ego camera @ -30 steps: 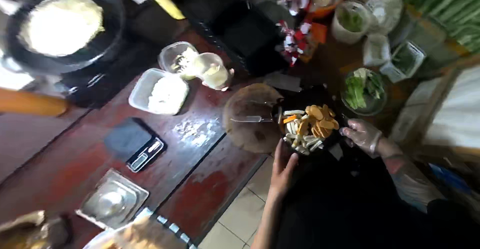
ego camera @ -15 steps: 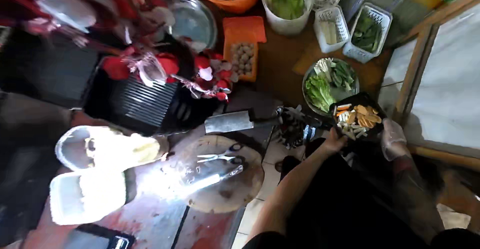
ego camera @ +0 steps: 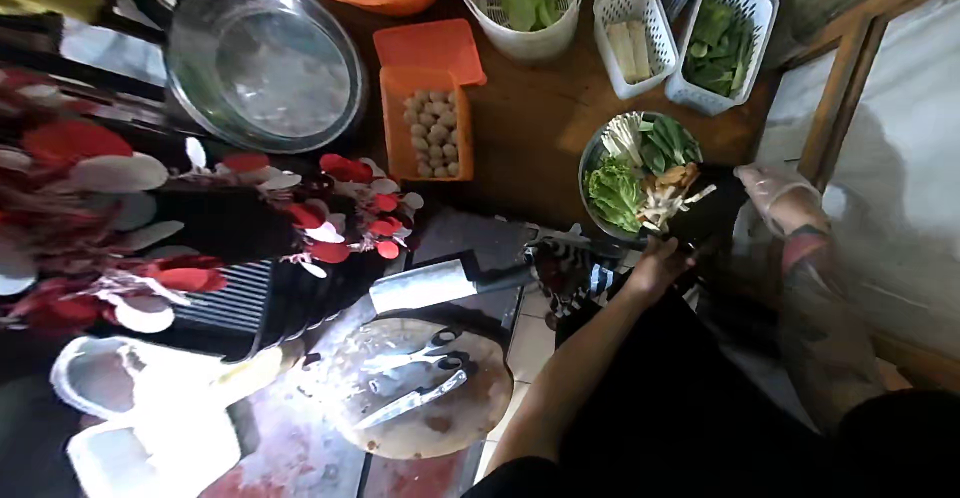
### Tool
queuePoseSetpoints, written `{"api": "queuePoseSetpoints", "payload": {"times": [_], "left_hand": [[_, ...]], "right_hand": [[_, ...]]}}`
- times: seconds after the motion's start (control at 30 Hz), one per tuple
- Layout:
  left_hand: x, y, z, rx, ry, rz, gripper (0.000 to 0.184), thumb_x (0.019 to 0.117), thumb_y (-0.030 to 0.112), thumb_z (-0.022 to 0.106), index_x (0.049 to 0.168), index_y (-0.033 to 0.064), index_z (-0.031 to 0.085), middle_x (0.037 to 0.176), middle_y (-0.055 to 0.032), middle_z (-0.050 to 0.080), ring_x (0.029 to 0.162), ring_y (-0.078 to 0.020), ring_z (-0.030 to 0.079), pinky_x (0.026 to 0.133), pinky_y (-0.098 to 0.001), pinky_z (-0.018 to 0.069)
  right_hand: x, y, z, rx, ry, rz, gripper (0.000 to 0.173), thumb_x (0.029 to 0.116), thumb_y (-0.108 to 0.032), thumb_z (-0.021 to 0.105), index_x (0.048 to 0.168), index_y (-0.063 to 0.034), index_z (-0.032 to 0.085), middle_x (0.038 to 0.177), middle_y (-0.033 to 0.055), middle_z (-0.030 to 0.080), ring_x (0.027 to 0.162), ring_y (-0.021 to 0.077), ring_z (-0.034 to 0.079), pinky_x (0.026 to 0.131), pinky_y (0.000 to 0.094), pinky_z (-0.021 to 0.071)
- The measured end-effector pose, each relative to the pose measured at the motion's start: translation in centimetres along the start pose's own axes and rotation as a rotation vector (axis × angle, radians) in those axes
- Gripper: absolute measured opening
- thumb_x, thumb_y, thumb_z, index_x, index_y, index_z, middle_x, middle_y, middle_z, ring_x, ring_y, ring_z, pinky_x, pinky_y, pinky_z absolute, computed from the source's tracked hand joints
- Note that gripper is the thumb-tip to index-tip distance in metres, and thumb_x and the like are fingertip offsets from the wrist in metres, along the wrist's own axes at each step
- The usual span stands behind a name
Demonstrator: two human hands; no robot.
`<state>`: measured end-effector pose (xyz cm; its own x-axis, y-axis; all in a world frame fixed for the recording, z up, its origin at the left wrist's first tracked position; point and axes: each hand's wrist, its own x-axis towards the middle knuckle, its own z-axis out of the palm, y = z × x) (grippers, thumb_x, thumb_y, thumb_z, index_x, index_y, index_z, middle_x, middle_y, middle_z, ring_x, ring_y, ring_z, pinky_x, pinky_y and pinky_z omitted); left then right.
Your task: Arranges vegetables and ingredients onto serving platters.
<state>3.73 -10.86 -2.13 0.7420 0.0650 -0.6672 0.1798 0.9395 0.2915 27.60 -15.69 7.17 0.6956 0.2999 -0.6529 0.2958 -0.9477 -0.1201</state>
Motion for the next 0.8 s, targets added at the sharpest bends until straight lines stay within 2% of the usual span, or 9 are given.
{"api": "queuePoseSetpoints", "payload": {"times": [0.13,0.27,0.33,0.37,0.4,0.43,0.47,0.6,0.8], "left_hand": [[-1.3,1.4,0.7,-0.089,-0.041,0.001,0.039,0.1103,0.033,0.039,0.142,0.011,0.043,0.104,-0.0109,0.067,0.088,-0.0192,0.067,0.083,-0.0351,0.0567],[-2.4,1.4,1.2,-0.147,-0.075,-0.022,0.037,0.111,0.035,0.036,0.136,0.0094,0.046,0.101,-0.0112,0.067,0.083,-0.017,0.066,0.079,-0.0314,0.0566],[-2.5,1.4,1.3,-0.163,-0.116,-0.006,0.039,0.1111,0.034,0.035,0.134,0.0063,0.05,0.103,-0.0124,0.068,0.084,-0.0172,0.067,0.079,-0.0314,0.0568],[-2.5,1.3,1.3,-0.16,-0.131,-0.003,0.038,0.1112,0.034,0.035,0.132,0.0065,0.05,0.102,-0.0116,0.068,0.084,-0.0169,0.067,0.08,-0.0314,0.0571],[-2.4,1.0,1.1,-0.157,-0.135,-0.003,0.037,0.1111,0.034,0.035,0.131,0.0071,0.051,0.101,-0.0107,0.068,0.083,-0.0165,0.067,0.08,-0.0314,0.0569],[-2.5,0.7,1.1,-0.154,-0.137,0.002,0.038,0.1107,0.036,0.035,0.13,0.0078,0.052,0.1,-0.0101,0.067,0.082,-0.0158,0.066,0.079,-0.031,0.0565],[-2.6,0.7,1.0,-0.153,-0.145,0.012,0.039,0.1104,0.037,0.036,0.13,0.0077,0.053,0.101,-0.0108,0.067,0.082,-0.0159,0.066,0.079,-0.0308,0.0563],[-2.6,0.9,0.7,-0.123,-0.151,0.024,0.038,0.1101,0.036,0.037,0.135,0.0102,0.047,0.103,-0.0109,0.067,0.084,-0.017,0.067,0.081,-0.0333,0.0569],[-3.3,-0.4,1.0,-0.13,-0.065,-0.028,0.04,0.1109,0.034,0.032,0.123,0.0045,0.056,0.097,-0.0107,0.068,0.082,-0.0171,0.067,0.079,-0.0322,0.0567]], "right_hand": [[0.0,-2.5,-2.0,-0.082,0.013,0.02,0.062,0.1046,-0.055,0.037,0.107,-0.0052,0.074,0.113,0.0264,0.07,0.112,0.0474,0.064,0.089,0.0747,0.0446],[-1.0,-3.1,-2.3,-0.1,0.069,0.006,0.062,0.1042,-0.053,0.039,0.104,-0.0008,0.072,0.109,0.0287,0.069,0.108,0.0482,0.064,0.086,0.0731,0.0458],[-3.3,-5.1,-4.0,-0.099,0.002,0.078,0.057,0.1075,-0.048,0.039,0.12,-0.0012,0.069,0.127,0.0275,0.065,0.123,0.0461,0.059,0.097,0.07,0.0436],[-4.1,-6.5,-5.9,-0.091,-0.205,0.168,0.055,0.1108,-0.045,0.034,0.138,-0.0033,0.058,0.145,0.025,0.053,0.139,0.0429,0.047,0.109,0.0665,0.0366],[-3.5,-5.0,-3.8,-0.075,0.019,0.094,0.056,0.1063,-0.049,0.041,0.116,-0.0013,0.07,0.123,0.0279,0.066,0.12,0.0463,0.061,0.094,0.0707,0.044],[-2.5,-3.5,-2.4,-0.062,0.124,0.054,0.059,0.1027,-0.054,0.044,0.101,-0.0012,0.071,0.107,0.0285,0.069,0.106,0.0477,0.065,0.084,0.0731,0.0453],[-1.9,-2.6,-2.1,-0.064,0.14,0.04,0.063,0.1012,-0.058,0.043,0.097,-0.0031,0.072,0.101,0.0272,0.069,0.102,0.0473,0.066,0.081,0.0736,0.046],[-4.0,-2.9,-2.9,-0.046,0.136,0.032,0.06,0.1044,-0.054,0.04,0.103,-0.0028,0.072,0.105,0.0276,0.069,0.104,0.0483,0.065,0.084,0.0734,0.0462],[-5.5,-1.7,-1.7,0.001,0.137,-0.026,0.062,0.1059,-0.054,0.039,0.1,-0.0006,0.07,0.099,0.0298,0.067,0.097,0.0504,0.065,0.077,0.0736,0.0465]]}}
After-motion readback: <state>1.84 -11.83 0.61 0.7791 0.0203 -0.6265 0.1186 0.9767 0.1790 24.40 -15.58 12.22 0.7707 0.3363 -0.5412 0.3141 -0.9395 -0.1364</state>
